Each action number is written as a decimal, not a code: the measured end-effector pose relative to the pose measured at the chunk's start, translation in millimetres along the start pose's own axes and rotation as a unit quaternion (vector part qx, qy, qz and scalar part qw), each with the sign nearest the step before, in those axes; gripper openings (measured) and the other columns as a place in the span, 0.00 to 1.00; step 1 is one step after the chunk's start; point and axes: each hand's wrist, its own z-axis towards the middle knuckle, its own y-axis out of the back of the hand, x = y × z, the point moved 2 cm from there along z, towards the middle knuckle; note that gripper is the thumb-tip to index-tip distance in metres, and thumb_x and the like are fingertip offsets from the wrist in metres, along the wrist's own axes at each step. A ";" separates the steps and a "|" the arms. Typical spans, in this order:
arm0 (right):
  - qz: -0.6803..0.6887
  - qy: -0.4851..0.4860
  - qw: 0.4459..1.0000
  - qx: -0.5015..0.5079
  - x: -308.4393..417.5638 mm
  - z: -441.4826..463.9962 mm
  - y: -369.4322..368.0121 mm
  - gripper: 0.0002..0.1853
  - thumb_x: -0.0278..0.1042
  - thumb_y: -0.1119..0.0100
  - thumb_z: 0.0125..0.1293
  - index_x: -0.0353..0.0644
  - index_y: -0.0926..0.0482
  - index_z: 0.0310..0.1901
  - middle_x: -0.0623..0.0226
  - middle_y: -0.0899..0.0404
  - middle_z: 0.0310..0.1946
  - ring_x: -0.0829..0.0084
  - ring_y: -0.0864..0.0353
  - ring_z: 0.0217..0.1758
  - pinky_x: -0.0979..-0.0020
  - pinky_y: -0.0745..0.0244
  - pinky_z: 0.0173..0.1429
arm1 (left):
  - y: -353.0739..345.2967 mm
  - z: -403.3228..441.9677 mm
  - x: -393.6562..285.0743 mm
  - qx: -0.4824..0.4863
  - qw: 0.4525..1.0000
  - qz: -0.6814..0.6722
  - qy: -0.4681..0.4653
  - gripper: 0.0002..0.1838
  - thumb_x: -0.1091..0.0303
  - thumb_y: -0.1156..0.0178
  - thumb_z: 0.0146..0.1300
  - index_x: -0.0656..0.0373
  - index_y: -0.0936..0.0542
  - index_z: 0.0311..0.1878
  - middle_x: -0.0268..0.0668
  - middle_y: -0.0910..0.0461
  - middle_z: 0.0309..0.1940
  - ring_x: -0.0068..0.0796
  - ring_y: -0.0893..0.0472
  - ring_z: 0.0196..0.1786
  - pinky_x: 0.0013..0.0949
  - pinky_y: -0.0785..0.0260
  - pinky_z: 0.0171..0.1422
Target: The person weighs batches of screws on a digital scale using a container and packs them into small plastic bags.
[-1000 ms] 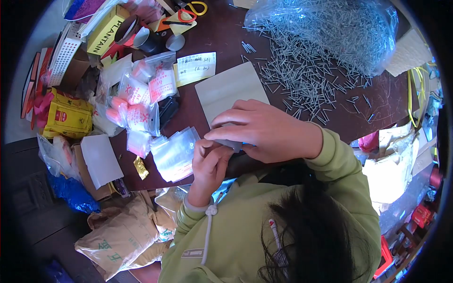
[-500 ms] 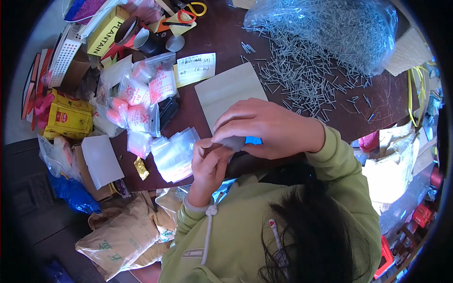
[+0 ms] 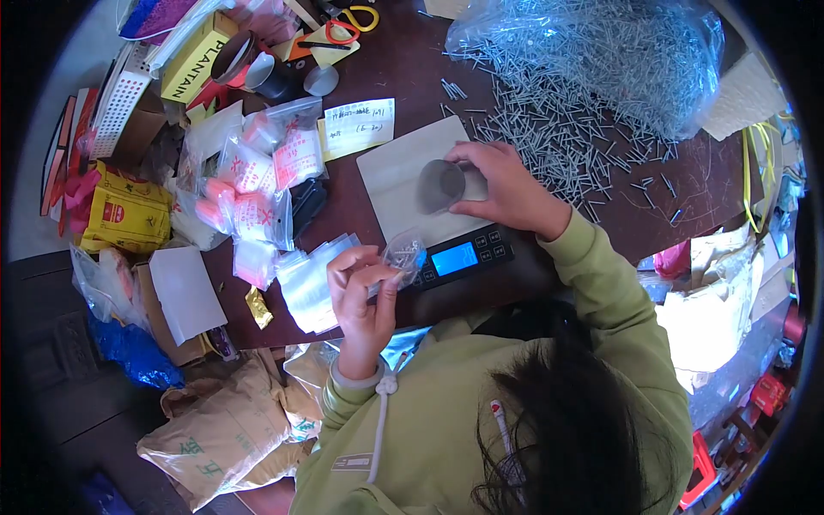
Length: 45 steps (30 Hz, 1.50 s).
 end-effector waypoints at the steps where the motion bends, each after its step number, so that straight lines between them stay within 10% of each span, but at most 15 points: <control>1: -0.071 0.029 0.997 -0.030 1.5 -3.7 -0.1 0.33 0.43 0.26 0.48 0.43 0.30 0.54 0.59 0.23 0.46 0.60 0.23 0.56 0.63 0.34 0.60 | 2.0 -0.6 0.7 -0.002 1.000 -0.008 0.010 0.07 0.79 0.36 0.58 0.61 0.24 0.37 0.44 0.28 0.50 0.34 0.21 0.45 0.35 0.29 0.51; 16: 0.123 0.146 0.978 0.088 72.8 -6.3 13.1 0.06 0.30 0.35 0.57 0.46 0.24 0.34 0.70 0.24 0.30 0.66 0.25 0.37 0.62 0.35 0.52 | -0.4 -1.3 -6.7 0.009 0.954 -0.290 0.079 0.06 0.81 0.42 0.64 0.65 0.27 0.42 0.53 0.30 0.55 0.45 0.18 0.51 0.36 0.23 0.54; 31: 0.122 0.210 0.964 0.108 91.7 -12.0 6.0 0.06 0.31 0.39 0.58 0.43 0.27 0.31 0.65 0.25 0.28 0.63 0.24 0.35 0.61 0.35 0.53 | -2.5 -2.4 -13.2 0.135 0.949 -0.239 0.155 0.09 0.88 0.38 0.54 0.67 0.21 0.38 0.41 0.21 0.41 0.26 0.21 0.43 0.28 0.29 0.50; 45: 0.118 0.227 0.959 0.125 100.2 -16.6 -7.5 0.11 0.39 0.41 0.64 0.43 0.28 0.29 0.66 0.27 0.23 0.63 0.25 0.32 0.62 0.36 0.53 | 2.5 -9.3 -18.3 0.143 0.952 -0.231 0.143 0.08 0.84 0.34 0.52 0.65 0.19 0.35 0.43 0.17 0.36 0.29 0.18 0.38 0.28 0.27 0.43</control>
